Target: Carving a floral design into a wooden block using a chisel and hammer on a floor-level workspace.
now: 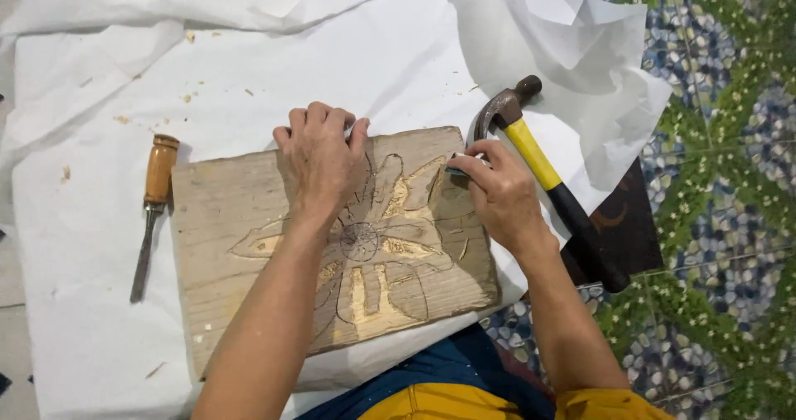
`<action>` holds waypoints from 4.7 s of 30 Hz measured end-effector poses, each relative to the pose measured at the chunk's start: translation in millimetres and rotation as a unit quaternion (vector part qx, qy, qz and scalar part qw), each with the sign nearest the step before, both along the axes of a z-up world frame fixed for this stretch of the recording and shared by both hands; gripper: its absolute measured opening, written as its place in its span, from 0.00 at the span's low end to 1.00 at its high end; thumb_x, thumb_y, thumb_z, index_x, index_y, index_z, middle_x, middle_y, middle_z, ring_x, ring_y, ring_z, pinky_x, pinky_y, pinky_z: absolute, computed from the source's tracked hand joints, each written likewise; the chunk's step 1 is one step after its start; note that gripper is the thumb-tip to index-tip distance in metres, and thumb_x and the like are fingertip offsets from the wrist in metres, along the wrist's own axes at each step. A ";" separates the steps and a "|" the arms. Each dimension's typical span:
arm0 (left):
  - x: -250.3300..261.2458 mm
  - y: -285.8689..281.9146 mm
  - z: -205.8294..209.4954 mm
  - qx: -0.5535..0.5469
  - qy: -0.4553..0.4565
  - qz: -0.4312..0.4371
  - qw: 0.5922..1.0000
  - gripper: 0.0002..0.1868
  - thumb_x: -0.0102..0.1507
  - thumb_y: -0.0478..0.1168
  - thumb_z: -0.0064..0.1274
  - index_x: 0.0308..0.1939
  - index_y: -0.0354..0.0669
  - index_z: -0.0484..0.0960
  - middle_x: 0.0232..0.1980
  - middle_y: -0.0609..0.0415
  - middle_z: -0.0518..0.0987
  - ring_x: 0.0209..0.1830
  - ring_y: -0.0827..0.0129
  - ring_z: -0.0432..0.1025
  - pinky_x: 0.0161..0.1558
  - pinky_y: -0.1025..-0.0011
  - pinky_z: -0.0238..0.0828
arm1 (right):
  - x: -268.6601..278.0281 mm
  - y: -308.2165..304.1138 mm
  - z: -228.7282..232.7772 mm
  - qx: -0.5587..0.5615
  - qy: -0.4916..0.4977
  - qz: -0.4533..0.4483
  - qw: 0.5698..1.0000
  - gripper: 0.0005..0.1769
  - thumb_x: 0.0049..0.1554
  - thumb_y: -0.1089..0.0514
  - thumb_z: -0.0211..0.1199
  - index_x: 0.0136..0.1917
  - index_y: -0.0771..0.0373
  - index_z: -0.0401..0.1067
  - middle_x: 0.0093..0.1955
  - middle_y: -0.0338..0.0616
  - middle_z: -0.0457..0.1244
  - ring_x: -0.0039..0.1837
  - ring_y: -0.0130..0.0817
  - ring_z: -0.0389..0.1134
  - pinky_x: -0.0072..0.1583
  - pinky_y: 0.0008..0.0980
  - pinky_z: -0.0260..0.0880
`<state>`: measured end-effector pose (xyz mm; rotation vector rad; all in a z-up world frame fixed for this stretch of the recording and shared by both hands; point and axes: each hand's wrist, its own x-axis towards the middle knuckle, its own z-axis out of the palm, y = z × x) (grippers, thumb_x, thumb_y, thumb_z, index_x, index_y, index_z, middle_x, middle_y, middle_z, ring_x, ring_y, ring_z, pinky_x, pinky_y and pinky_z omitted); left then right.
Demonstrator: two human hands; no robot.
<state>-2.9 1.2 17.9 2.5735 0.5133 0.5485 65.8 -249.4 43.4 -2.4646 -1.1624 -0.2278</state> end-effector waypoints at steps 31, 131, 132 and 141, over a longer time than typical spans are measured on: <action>3.5 -2.2 2.3 0.001 0.005 0.023 1.000 0.13 0.68 0.50 0.55 0.39 0.46 0.87 0.37 0.53 0.79 0.46 0.59 0.72 0.47 0.54 0.61 | -5.2 6.3 -11.0 -0.104 -0.122 0.052 0.986 0.08 0.62 0.61 0.60 0.49 0.51 0.79 0.48 0.42 0.67 0.48 0.35 0.72 0.49 0.30 0.74; 6.0 5.9 -25.8 -0.040 -0.053 0.021 0.998 0.10 0.66 0.45 0.57 0.39 0.43 0.86 0.37 0.50 0.78 0.46 0.58 0.70 0.47 0.55 0.59 | -33.9 -6.3 31.0 0.053 0.054 0.056 0.996 0.11 0.63 0.67 0.59 0.57 0.60 0.77 0.55 0.47 0.66 0.55 0.48 0.72 0.57 0.42 0.74; 5.1 7.8 -29.5 -0.050 -0.079 0.019 0.995 0.10 0.65 0.45 0.58 0.39 0.42 0.86 0.38 0.49 0.78 0.46 0.58 0.70 0.48 0.56 0.60 | -38.2 -6.0 30.7 0.047 0.049 0.056 0.996 0.10 0.62 0.66 0.62 0.56 0.59 0.77 0.56 0.47 0.66 0.56 0.49 0.72 0.57 0.43 0.74; -117.6 4.9 43.9 -0.032 -0.063 0.004 0.997 0.11 0.64 0.43 0.59 0.47 0.42 0.84 0.46 0.51 0.78 0.49 0.61 0.66 0.54 0.62 0.61 | -19.9 2.8 2.0 -0.094 -0.170 0.117 0.974 0.09 0.60 0.48 0.66 0.45 0.52 0.79 0.56 0.47 0.67 0.51 0.36 0.66 0.50 0.34 0.73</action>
